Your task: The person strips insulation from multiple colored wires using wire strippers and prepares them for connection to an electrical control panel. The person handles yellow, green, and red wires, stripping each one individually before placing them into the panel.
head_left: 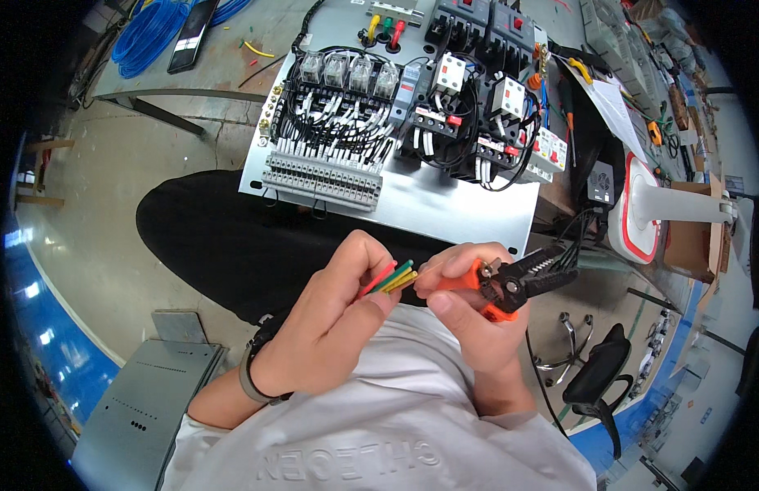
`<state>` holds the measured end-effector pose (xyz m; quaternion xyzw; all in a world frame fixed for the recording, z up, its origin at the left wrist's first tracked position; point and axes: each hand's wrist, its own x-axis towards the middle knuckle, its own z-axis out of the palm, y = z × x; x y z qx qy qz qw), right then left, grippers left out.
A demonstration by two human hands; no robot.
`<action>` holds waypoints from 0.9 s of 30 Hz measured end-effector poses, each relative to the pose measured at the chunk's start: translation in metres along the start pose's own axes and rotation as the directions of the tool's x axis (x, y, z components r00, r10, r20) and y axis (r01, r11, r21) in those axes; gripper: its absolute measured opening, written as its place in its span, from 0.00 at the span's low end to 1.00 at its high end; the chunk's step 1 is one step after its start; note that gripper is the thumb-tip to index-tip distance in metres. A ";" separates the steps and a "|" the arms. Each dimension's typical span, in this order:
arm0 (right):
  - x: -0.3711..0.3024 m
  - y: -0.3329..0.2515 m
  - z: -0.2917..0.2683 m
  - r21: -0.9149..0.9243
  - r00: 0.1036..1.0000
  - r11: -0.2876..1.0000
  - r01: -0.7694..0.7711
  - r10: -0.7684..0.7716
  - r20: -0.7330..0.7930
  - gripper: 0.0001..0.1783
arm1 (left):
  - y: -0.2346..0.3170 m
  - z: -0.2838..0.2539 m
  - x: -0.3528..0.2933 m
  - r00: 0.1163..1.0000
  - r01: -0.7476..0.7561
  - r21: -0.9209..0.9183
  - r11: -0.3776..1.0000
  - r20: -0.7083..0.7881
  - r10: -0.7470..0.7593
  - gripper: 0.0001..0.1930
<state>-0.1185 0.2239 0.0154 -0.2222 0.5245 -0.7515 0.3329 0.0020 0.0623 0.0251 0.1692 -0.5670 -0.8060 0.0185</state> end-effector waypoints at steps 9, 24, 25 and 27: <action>0.004 -0.009 0.007 -0.060 0.998 0.997 0.044 -0.047 -0.036 0.18 | 0.004 0.008 0.004 0.999 0.041 -0.129 0.991 0.023 -0.038 0.05; -0.002 -0.012 0.002 -0.070 0.995 0.996 0.058 -0.053 0.080 0.14 | 0.009 0.007 0.002 0.989 0.146 -0.268 0.952 0.077 -0.130 0.09; -0.002 -0.015 0.001 -0.017 0.996 1.000 0.017 -0.015 0.092 0.13 | 0.011 0.009 0.001 0.987 0.156 -0.287 0.945 0.077 -0.140 0.09; 0.002 -0.023 -0.001 0.086 0.991 0.994 -0.067 0.057 0.120 0.12 | 0.013 0.012 0.001 0.988 0.142 -0.271 0.952 0.092 -0.121 0.09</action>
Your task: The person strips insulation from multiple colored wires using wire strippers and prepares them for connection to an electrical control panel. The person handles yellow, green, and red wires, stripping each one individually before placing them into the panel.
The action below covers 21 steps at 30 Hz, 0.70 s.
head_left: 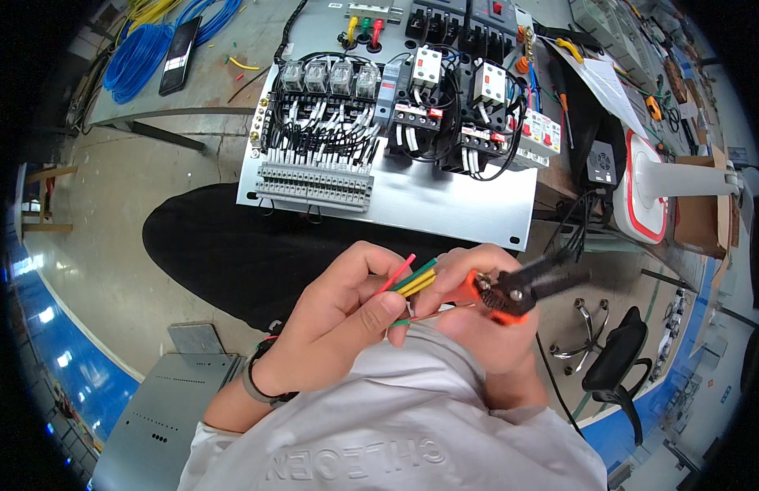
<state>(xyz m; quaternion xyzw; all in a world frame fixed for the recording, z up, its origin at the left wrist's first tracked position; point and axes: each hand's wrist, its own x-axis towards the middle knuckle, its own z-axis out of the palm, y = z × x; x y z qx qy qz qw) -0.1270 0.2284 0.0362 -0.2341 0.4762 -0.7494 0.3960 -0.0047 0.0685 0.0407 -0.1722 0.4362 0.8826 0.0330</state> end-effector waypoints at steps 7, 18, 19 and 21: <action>0.004 0.016 -0.025 0.112 0.997 0.993 -0.020 0.028 -0.068 0.10 | 0.003 -0.006 0.001 0.989 0.111 0.053 0.992 0.092 -0.115 0.10; 0.004 0.017 -0.023 0.083 0.997 0.996 0.014 -0.020 0.071 0.11 | 0.008 -0.004 -0.001 0.969 0.186 0.076 0.980 0.152 -0.196 0.10; 0.004 0.017 -0.022 0.080 0.998 0.997 0.012 -0.017 0.068 0.11 | 0.008 -0.005 -0.001 0.966 0.192 0.068 0.979 0.161 -0.201 0.10; 0.005 0.016 -0.020 0.069 0.998 0.997 0.017 -0.021 0.064 0.11 | 0.009 -0.007 0.000 0.962 0.206 0.055 0.977 0.173 -0.213 0.11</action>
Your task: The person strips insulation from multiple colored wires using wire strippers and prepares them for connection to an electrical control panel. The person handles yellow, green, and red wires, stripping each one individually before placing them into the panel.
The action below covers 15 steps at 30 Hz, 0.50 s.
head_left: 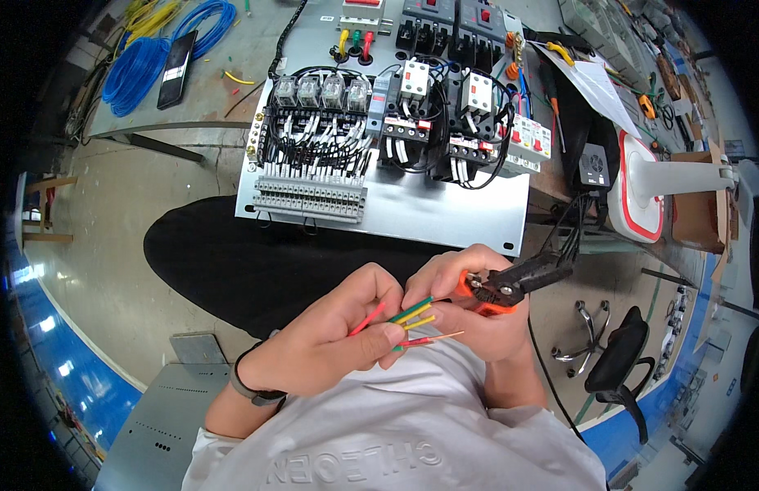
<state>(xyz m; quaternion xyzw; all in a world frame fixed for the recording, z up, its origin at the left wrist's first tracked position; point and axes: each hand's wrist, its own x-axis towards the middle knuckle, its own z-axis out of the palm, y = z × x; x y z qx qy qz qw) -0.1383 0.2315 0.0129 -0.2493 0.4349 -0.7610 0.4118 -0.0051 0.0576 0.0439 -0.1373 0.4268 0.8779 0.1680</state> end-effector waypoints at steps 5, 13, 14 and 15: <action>-0.001 0.004 0.004 -0.051 0.998 0.998 0.046 -0.048 -0.040 0.12 | 0.001 -0.008 0.003 0.995 0.073 -0.145 0.987 0.073 -0.062 0.12; -0.001 0.011 0.024 -0.181 0.963 0.983 0.042 -0.088 -0.253 0.15 | -0.021 0.002 0.007 0.960 -0.214 0.147 0.966 -0.150 0.236 0.11; 0.000 0.013 0.026 -0.197 0.954 0.978 0.065 -0.119 -0.274 0.15 | -0.023 0.003 0.009 0.929 -0.258 0.306 0.916 -0.181 0.322 0.12; 0.000 0.014 0.028 -0.212 0.945 0.973 0.085 -0.146 -0.292 0.14 | -0.022 0.005 0.009 0.915 -0.273 0.390 0.879 -0.176 0.363 0.13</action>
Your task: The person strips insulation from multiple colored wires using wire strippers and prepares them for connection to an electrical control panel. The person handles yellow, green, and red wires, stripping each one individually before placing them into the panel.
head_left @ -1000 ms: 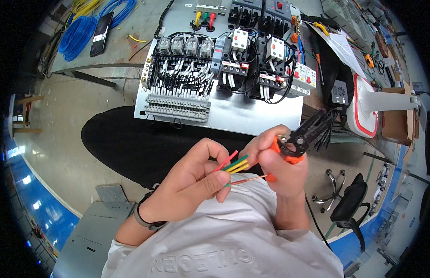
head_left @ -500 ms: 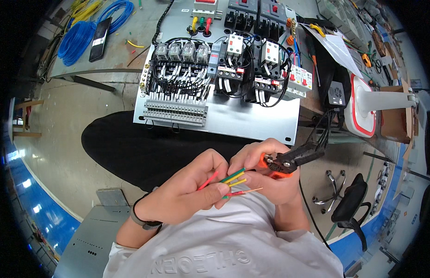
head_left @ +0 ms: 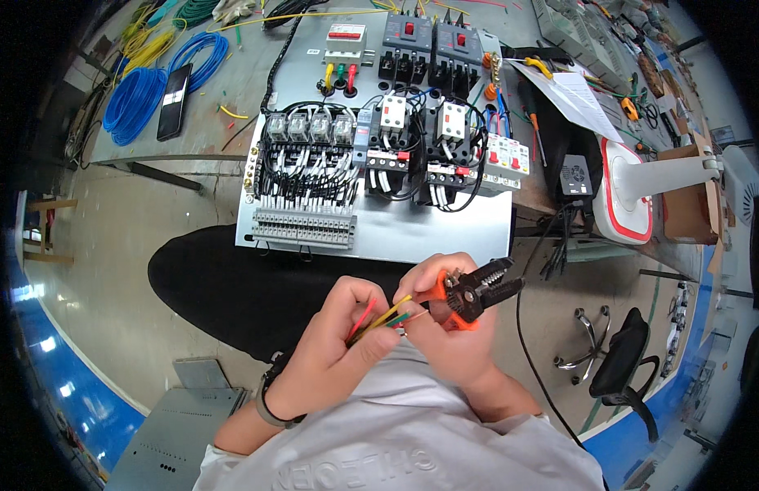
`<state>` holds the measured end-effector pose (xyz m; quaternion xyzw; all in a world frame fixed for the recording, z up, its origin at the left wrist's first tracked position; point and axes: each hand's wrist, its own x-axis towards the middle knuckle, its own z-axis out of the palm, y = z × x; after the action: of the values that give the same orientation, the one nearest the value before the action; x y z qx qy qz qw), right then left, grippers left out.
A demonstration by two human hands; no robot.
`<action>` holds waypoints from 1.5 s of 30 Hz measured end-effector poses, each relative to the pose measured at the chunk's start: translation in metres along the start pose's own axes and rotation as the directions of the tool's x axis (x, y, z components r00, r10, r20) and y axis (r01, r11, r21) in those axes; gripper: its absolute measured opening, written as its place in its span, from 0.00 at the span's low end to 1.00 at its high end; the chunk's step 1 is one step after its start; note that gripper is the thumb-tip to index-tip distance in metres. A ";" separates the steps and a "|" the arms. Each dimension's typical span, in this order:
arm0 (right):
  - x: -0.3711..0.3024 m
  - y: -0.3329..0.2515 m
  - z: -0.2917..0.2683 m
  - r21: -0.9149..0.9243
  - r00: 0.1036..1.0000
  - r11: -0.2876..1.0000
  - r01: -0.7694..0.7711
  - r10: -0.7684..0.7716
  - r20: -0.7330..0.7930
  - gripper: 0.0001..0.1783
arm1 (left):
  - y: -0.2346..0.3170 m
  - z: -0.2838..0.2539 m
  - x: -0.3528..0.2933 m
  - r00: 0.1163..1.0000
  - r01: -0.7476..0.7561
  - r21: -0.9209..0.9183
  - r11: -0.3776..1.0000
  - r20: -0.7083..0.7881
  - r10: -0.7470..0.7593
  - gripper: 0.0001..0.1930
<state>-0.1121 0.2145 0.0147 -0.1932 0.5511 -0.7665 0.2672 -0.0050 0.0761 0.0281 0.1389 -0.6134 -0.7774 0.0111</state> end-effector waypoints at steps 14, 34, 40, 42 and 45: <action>0.004 -0.018 0.000 -0.079 0.994 0.995 0.066 -0.073 -0.084 0.15 | 0.021 0.000 0.005 0.998 0.054 0.220 0.974 -0.033 -0.048 0.06; 0.012 -0.015 -0.036 -0.775 0.943 0.542 0.324 -0.120 0.310 0.23 | 0.033 -0.017 0.010 0.965 0.260 -0.167 0.951 0.083 -0.249 0.10; 0.016 -0.013 -0.033 -0.784 0.921 0.487 0.385 -0.149 0.360 0.25 | 0.027 -0.012 0.008 0.979 0.204 -0.177 0.963 0.014 -0.204 0.10; 0.016 -0.014 -0.032 -0.782 0.922 0.492 0.382 -0.146 0.359 0.26 | 0.026 -0.011 0.009 0.984 0.175 -0.177 0.969 0.011 -0.176 0.10; 0.015 -0.014 -0.032 -0.783 0.927 0.503 0.366 -0.120 0.356 0.26 | 0.026 -0.013 0.008 0.980 0.199 -0.182 0.963 0.016 -0.199 0.09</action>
<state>-0.1460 0.2325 0.0178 -0.4701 0.7771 -0.4066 0.0989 -0.0138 0.0563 0.0485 0.1994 -0.5226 -0.8272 -0.0535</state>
